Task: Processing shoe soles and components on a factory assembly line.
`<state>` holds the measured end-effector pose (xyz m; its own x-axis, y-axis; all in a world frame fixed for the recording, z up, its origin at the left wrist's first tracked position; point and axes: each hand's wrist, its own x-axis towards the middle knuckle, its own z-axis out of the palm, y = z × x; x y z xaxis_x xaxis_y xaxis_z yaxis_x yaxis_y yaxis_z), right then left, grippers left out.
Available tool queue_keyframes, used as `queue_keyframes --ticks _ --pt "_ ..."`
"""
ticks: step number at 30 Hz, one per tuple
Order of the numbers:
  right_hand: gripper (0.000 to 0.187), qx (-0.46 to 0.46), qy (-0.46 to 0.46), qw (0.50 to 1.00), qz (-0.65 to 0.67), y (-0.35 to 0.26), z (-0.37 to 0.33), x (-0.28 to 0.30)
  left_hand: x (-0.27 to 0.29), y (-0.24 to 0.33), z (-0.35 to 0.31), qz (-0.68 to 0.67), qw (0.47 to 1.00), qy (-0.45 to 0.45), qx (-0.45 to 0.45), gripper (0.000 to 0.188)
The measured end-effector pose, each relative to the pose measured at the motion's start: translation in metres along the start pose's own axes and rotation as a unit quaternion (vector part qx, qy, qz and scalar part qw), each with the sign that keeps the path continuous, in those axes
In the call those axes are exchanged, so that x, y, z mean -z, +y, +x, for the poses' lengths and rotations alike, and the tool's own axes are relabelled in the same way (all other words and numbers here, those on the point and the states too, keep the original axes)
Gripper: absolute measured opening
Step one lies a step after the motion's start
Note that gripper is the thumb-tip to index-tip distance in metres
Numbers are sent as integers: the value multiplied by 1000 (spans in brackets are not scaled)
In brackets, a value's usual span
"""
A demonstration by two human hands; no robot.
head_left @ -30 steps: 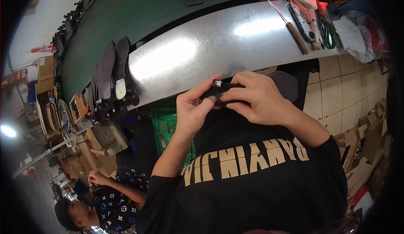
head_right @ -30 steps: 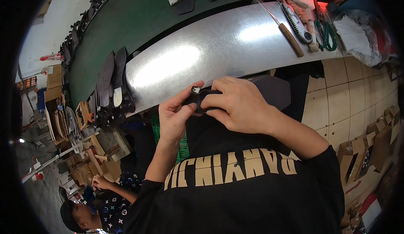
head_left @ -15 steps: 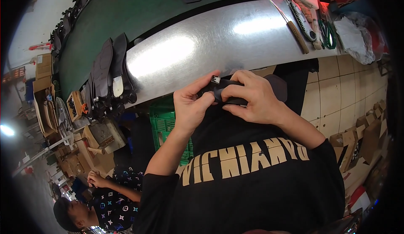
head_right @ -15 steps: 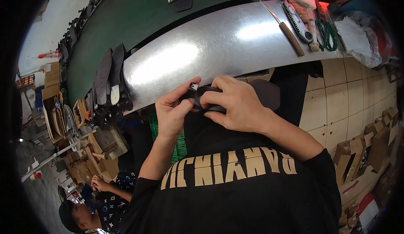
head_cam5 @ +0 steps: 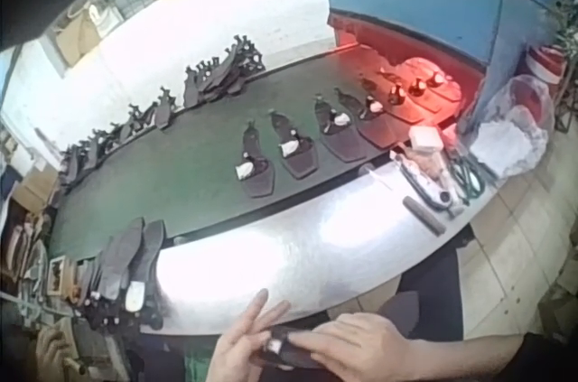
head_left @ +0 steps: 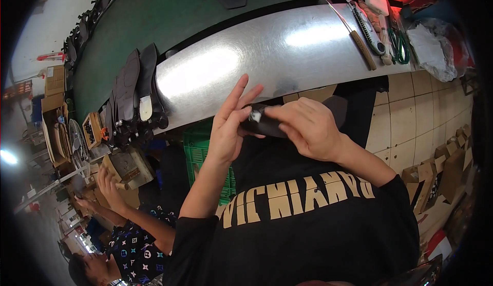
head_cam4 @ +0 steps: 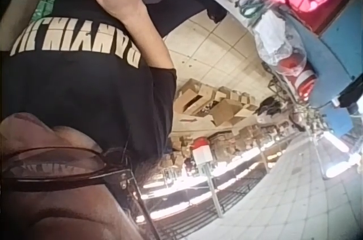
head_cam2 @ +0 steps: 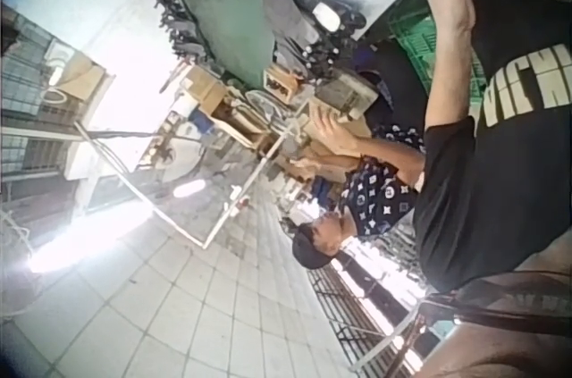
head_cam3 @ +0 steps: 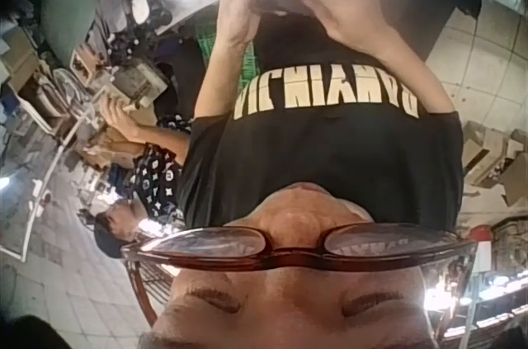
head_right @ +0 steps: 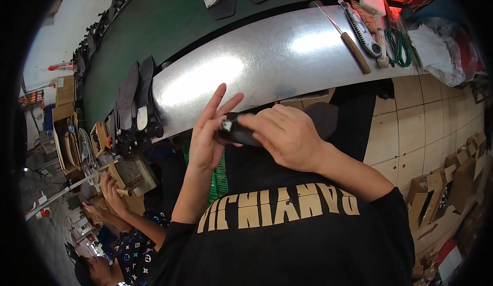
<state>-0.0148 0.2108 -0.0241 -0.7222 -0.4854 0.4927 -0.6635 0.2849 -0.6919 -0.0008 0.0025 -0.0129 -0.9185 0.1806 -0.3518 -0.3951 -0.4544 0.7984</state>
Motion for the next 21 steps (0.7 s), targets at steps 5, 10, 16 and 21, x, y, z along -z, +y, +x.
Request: queue_keyframes --ticks 5,10,16,21 --pt "19 -100 4 995 25 3 -6 0 7 1 -2 141 985 -11 103 45" --pt "18 -97 -11 995 17 3 -8 -3 6 8 -3 200 971 -21 130 39" --pt "19 -67 -28 997 10 5 -10 -5 0 1 -7 215 963 -12 161 30" --pt "18 -71 -43 996 20 3 -13 -8 2 -13 -13 270 955 -2 122 24"
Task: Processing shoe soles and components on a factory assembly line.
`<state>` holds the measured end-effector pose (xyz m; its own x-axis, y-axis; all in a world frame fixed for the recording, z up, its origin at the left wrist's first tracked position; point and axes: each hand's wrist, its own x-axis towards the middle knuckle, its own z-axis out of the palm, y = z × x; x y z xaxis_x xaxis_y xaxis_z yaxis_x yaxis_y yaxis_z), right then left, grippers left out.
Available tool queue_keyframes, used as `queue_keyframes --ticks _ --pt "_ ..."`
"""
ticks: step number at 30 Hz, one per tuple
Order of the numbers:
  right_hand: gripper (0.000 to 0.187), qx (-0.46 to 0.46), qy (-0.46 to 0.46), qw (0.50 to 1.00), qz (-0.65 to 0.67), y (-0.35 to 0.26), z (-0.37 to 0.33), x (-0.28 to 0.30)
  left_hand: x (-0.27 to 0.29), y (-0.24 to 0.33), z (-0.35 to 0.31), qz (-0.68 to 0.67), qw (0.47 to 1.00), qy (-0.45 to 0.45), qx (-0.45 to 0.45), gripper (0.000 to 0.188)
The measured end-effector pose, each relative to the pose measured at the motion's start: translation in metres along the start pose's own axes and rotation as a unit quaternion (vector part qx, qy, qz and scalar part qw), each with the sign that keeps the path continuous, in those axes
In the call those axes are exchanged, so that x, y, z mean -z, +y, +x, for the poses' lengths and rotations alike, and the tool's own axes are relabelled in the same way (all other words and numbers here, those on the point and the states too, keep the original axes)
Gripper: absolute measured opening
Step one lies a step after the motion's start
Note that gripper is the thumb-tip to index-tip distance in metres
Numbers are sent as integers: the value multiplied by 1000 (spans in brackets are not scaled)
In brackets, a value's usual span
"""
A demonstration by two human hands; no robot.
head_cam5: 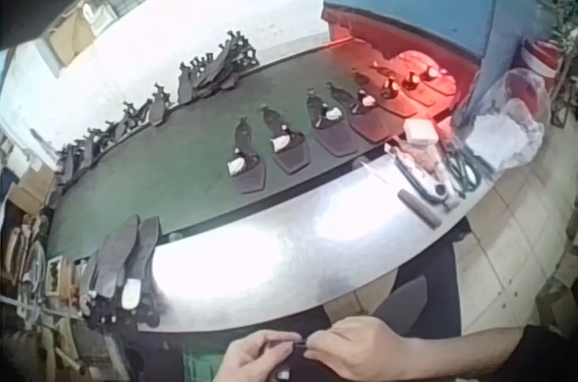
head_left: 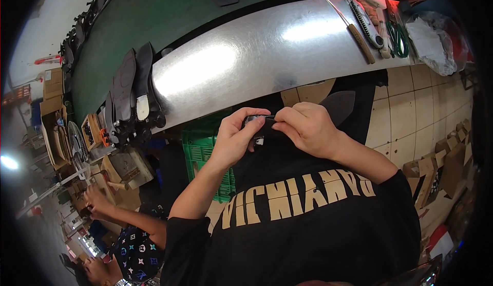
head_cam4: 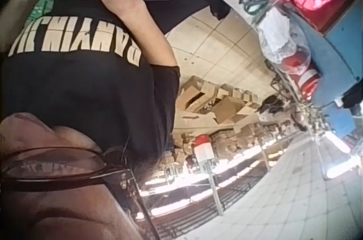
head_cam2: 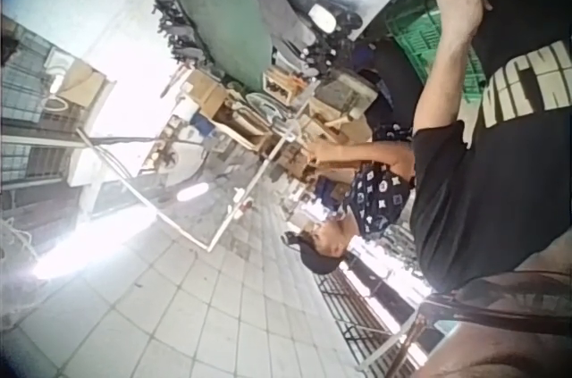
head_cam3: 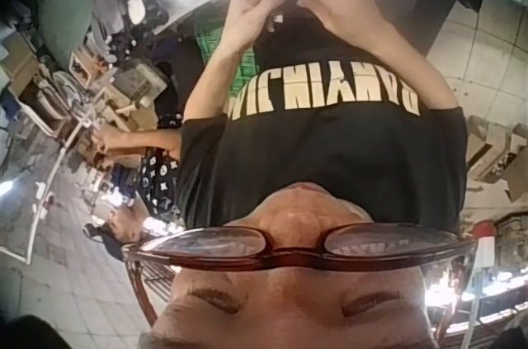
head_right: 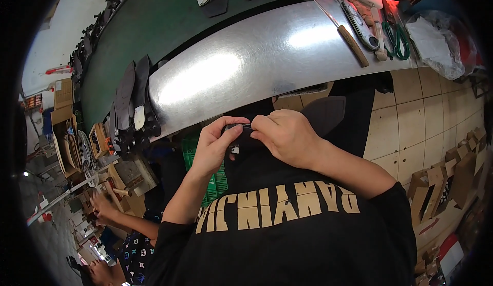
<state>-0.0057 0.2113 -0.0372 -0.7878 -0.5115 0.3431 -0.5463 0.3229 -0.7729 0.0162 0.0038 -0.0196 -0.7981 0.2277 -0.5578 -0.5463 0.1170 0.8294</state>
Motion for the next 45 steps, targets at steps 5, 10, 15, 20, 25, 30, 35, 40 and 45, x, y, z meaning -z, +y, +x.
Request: queue_keyframes --ticks 5,10,15,20,25,30,35,40,45 --pt "24 -20 29 999 -10 2 -2 -9 -5 -6 0 -29 995 97 -2 17" --pt "22 -41 2 999 -7 3 -7 -12 -2 -11 0 -3 996 92 -12 16" --pt "14 -71 2 997 14 2 -3 -9 -1 -5 -4 19 997 70 -5 16" --pt "12 -167 -42 972 161 2 10 4 -1 -8 -4 41 992 69 -93 16" --pt "11 -186 -143 948 215 6 26 33 1 16 -4 132 975 18 -179 15" --pt "12 -138 -253 887 361 3 61 36 28 27 -11 33 984 -34 -174 14" --pt "19 48 39 992 -111 15 84 55 57 7 -4 -86 965 167 -183 20" --pt "37 -6 189 856 -481 145 34 114 67 -35 21 -410 874 246 -79 35" --pt "35 -99 140 878 -447 162 21 89 61 -47 16 -456 860 215 -72 33"
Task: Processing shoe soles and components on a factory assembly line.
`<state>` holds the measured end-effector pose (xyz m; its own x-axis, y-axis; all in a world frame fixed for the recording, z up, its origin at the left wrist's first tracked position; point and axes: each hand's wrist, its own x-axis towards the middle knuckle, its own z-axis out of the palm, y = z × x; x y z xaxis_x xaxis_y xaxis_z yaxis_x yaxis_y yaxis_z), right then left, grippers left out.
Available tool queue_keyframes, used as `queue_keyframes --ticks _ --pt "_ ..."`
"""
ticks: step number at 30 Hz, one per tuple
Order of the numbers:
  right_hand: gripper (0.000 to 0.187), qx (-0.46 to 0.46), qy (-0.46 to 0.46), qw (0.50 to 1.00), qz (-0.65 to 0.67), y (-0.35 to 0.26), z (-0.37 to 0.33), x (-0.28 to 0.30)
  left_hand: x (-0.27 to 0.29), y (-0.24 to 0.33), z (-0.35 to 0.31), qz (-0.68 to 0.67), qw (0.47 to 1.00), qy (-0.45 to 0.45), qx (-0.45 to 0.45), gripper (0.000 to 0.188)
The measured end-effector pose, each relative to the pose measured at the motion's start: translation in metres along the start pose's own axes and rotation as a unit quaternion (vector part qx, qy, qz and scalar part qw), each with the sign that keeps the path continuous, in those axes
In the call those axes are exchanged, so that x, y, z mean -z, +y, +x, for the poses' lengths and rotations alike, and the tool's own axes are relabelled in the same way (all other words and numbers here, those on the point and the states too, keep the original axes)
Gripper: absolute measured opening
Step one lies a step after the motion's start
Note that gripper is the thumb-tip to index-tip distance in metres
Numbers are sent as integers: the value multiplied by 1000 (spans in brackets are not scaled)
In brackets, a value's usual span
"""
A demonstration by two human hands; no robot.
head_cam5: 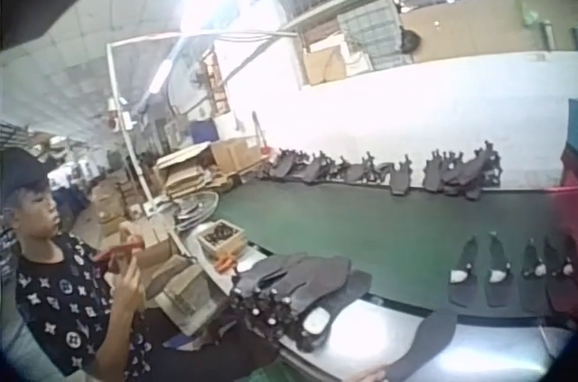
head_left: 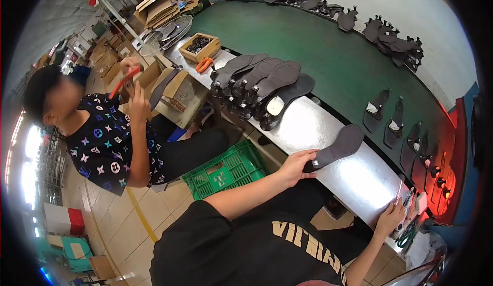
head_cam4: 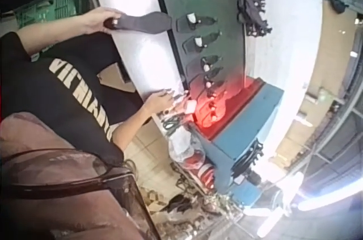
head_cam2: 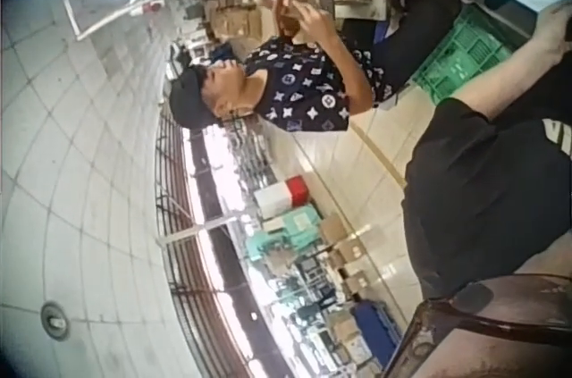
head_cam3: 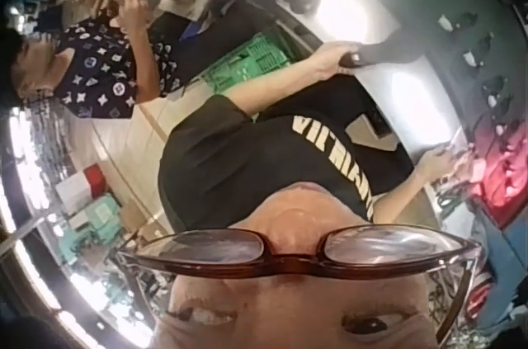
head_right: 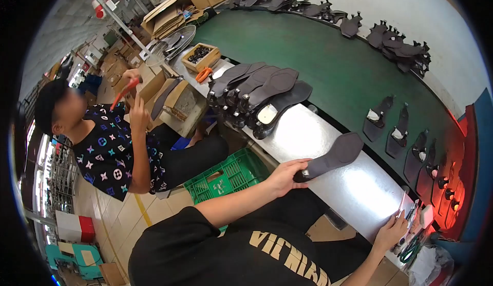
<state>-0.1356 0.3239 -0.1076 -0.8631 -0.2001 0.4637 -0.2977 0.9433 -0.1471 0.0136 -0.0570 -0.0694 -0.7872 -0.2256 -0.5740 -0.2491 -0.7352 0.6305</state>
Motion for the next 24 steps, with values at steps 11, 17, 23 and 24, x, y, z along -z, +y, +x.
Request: queue_keyframes --ticks 11,17,23,24 --pt "68 -144 -362 651 651 -181 -32 75 -61 -28 1 -168 972 -35 159 28" --pt "59 -107 -279 704 644 -190 -55 51 -65 -39 -4 -235 945 -85 210 23" --pt "49 -151 -207 719 646 -199 -52 61 -72 -39 -11 -204 974 -55 84 26" --pt "43 -146 -205 720 647 -192 -53 56 -73 -39 -13 -205 974 -48 82 25"
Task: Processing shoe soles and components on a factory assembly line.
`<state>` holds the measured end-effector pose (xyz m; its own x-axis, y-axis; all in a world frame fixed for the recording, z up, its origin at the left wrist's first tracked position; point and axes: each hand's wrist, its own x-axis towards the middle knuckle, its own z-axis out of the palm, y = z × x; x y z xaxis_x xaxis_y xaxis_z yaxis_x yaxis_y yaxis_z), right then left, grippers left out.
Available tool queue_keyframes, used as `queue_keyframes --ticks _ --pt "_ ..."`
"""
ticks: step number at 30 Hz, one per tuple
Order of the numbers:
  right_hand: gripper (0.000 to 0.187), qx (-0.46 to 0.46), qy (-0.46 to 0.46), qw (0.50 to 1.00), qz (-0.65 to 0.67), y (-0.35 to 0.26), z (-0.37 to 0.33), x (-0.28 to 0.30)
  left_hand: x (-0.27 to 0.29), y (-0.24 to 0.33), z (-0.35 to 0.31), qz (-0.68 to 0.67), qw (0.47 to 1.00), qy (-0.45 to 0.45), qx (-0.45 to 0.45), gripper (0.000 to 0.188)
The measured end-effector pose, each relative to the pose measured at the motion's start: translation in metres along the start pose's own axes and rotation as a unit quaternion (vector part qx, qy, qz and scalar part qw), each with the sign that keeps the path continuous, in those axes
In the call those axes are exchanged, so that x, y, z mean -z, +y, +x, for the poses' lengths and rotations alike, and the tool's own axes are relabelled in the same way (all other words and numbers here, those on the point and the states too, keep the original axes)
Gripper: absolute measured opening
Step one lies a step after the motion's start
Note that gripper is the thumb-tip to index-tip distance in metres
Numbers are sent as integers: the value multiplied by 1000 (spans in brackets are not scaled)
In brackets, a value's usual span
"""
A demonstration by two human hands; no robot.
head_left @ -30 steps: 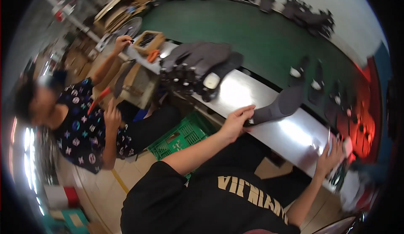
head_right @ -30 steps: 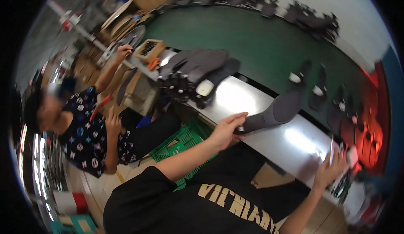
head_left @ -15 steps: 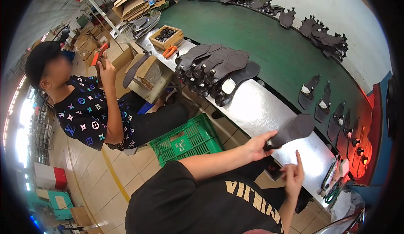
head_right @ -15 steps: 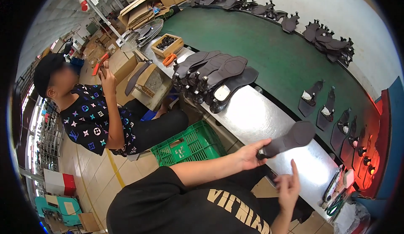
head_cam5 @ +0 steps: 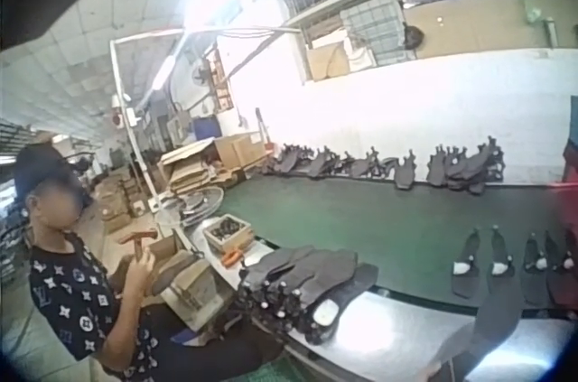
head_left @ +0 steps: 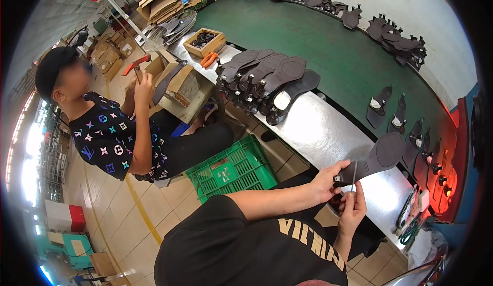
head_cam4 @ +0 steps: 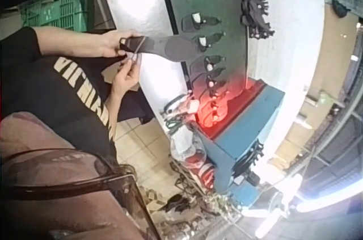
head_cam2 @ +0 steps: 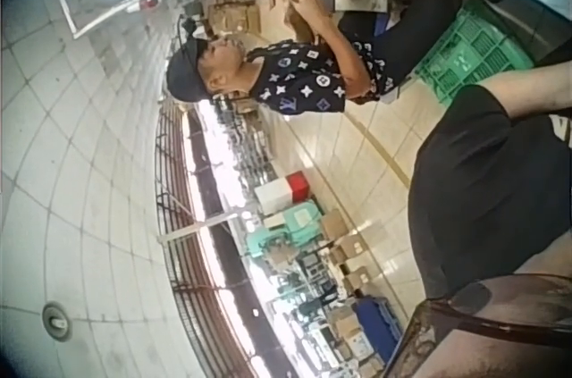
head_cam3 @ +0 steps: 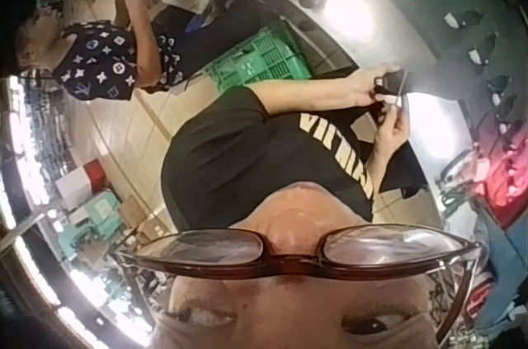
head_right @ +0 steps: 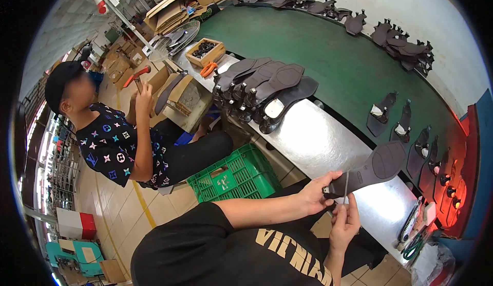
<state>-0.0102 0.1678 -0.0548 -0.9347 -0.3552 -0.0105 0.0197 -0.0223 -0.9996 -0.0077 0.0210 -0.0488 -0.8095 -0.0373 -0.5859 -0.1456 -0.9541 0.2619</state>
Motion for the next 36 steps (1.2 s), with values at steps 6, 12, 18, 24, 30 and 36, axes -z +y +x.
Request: queue_keyframes --ticks 6,12,18,24,30,36 --pt "41 -127 -57 968 209 -13 3 18 5 3 -1 13 998 -28 51 25" --pt "73 -201 -131 920 311 -30 -11 13 -2 22 -3 281 947 -12 -156 40" --pt "71 -264 -171 891 328 -26 -2 -12 4 22 1 364 842 -2 -399 66" --pt "48 -273 -131 832 465 -17 6 15 6 22 -1 396 836 -23 -380 78" --pt "19 28 -41 994 -93 -18 -12 6 -2 25 -10 461 803 12 -378 99" --pt "18 182 -40 957 -222 -17 -6 1 -9 29 -16 427 843 14 -327 105"
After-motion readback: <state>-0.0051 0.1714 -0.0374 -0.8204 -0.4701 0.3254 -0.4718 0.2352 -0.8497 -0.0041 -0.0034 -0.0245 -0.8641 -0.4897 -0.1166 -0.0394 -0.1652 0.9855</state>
